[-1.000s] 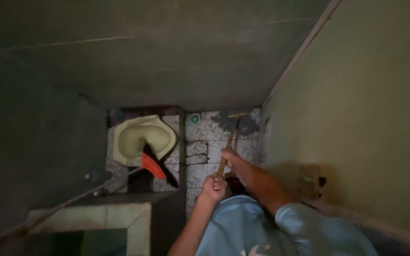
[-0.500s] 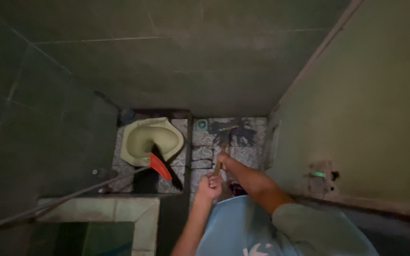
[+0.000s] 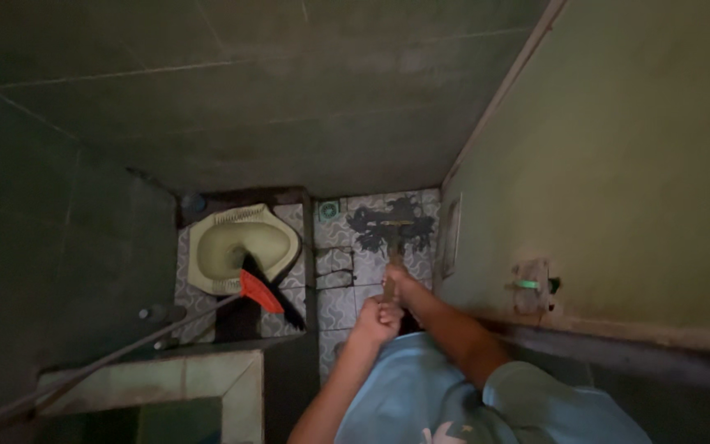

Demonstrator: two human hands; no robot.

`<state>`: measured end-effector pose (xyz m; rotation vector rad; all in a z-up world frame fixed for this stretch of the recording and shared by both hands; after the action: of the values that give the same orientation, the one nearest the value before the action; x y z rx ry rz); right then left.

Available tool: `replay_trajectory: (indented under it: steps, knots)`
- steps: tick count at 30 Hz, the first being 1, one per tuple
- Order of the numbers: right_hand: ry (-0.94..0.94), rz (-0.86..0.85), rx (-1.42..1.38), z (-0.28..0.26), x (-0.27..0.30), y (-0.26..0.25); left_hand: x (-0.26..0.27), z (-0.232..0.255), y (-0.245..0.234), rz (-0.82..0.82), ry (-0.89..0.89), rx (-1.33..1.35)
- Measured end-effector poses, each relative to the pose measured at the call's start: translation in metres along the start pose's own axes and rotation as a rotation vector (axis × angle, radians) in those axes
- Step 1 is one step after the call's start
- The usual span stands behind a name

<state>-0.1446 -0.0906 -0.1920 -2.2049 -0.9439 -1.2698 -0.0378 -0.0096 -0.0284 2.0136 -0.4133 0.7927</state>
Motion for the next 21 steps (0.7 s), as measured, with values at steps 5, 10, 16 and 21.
replay_trajectory:
  steps: [5,10,16,21]
  knots:
    - [-0.057,-0.012,-0.135,-0.018,-0.045,-0.017,-0.025,-0.001,0.030,0.114,0.028,-0.021]
    - [-0.037,0.004,0.022,-0.070,-0.094,-0.019,-0.050,0.018,0.071,0.064,0.033,-0.140]
    - [0.127,-0.087,-0.046,-0.105,-0.109,0.008,-0.070,0.060,0.119,0.148,0.004,-0.015]
    - [0.030,-0.074,0.105,-0.112,-0.110,0.007,-0.069,0.074,0.116,0.205,0.117,-0.050]
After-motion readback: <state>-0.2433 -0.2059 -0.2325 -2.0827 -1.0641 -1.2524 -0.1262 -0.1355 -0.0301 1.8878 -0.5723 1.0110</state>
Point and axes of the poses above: each hand's wrist, its own x-axis away from the middle knuckle, its own y-axis out of the palm, z = x × y, the point moved 6 cm from there along -x, towards the middle knuckle, and after that the axes turned 12 degrees about z, right-handed, at the moved point
